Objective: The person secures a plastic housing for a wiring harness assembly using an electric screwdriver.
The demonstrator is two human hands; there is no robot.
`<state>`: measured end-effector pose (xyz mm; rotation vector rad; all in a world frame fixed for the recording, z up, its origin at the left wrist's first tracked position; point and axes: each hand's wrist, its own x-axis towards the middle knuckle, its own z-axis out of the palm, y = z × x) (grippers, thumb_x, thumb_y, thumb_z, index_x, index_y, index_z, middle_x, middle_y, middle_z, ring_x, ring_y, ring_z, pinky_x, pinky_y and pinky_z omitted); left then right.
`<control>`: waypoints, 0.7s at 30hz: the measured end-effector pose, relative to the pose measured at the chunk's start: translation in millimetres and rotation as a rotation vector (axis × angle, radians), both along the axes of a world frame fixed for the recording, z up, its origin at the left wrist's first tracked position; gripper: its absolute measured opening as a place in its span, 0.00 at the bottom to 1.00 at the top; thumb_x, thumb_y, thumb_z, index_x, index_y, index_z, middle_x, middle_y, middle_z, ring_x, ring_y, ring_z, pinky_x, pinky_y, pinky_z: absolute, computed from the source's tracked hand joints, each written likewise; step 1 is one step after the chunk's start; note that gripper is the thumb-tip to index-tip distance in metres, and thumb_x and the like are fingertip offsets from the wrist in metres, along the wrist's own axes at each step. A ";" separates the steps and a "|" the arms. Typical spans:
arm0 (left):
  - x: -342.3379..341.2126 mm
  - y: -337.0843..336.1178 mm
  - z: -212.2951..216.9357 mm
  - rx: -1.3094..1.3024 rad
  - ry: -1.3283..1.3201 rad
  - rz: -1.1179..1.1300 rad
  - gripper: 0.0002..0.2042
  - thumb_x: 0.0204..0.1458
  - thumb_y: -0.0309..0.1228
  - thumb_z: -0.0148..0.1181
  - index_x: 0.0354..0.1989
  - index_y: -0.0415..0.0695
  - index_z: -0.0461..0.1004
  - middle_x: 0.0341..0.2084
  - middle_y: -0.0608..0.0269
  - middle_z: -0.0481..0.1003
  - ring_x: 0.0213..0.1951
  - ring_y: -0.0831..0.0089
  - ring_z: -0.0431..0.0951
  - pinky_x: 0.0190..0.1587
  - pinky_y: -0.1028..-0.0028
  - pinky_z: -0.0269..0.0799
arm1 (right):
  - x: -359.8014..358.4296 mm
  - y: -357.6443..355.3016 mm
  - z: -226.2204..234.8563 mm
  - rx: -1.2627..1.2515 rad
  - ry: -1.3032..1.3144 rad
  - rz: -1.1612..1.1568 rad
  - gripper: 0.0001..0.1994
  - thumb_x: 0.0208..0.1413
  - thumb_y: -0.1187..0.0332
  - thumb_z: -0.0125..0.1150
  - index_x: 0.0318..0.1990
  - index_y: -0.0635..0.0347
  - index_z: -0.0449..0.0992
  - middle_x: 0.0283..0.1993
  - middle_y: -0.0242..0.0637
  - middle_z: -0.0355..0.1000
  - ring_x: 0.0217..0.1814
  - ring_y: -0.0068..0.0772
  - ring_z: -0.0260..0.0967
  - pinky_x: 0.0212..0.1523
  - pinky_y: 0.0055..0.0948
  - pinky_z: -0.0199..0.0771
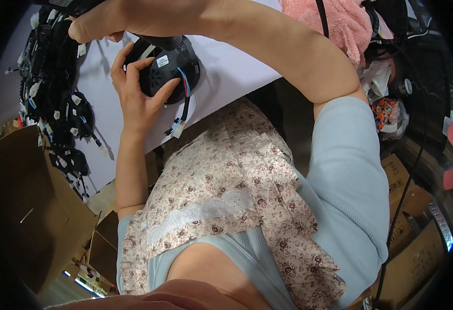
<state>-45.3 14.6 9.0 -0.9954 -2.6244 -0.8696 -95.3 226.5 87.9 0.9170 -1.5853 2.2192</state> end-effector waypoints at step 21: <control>-0.2 1.2 0.9 0.003 -0.008 -0.002 0.29 0.39 0.45 0.80 0.47 0.42 0.76 0.66 0.49 0.62 0.65 0.48 0.62 0.66 0.52 0.54 | -0.8 4.7 -5.1 -0.084 -0.032 0.076 0.07 0.55 0.71 0.71 0.35 0.60 0.77 0.28 0.23 0.73 0.27 0.13 0.67 0.28 0.20 0.68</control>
